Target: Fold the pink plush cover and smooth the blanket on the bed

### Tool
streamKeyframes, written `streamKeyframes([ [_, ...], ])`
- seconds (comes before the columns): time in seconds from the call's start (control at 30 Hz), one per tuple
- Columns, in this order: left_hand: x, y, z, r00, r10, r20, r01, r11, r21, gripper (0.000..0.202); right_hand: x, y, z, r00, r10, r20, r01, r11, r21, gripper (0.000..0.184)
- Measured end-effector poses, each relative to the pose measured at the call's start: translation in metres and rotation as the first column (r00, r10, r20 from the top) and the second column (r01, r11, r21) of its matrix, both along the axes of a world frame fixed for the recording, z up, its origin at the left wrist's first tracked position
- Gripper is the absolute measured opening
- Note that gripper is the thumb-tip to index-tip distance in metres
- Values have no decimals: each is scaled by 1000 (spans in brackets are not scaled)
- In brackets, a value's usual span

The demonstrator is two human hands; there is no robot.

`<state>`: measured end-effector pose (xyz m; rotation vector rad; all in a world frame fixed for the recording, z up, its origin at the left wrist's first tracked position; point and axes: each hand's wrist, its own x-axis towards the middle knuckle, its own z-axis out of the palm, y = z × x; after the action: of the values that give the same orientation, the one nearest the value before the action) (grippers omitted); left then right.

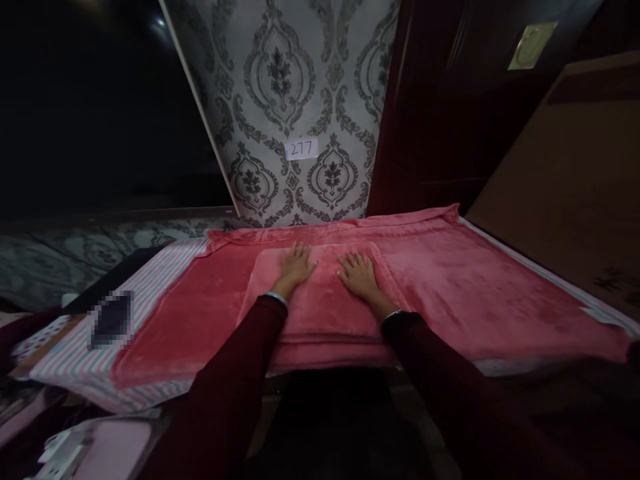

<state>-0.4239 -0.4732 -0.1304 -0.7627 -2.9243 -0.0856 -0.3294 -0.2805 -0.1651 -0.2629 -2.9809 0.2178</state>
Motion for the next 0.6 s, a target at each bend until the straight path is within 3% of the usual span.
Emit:
streamKeyframes([
  [0.1,10,9,-14,1000,-11,-30,11,1000,21,64,-12,5,24,993,29,111,-25,999,-38,58],
  [0.23,8,5,-23,997,-17,-81,19,999,28,62,-37,-4,46,996,88,-2,-88,996,-23,59],
  [0.3,6,3,-23,995,-22,-95,24,999,22,61,-46,-13,43,992,117,-49,-118,993,-4,58],
  [0.43,4,3,-24,995,-22,-99,22,1000,0,60,-49,-23,17,986,160,-51,-159,987,8,57],
  [0.6,4,4,-27,992,-17,-124,19,1000,19,60,-49,-6,5,990,116,-80,-113,993,40,57],
])
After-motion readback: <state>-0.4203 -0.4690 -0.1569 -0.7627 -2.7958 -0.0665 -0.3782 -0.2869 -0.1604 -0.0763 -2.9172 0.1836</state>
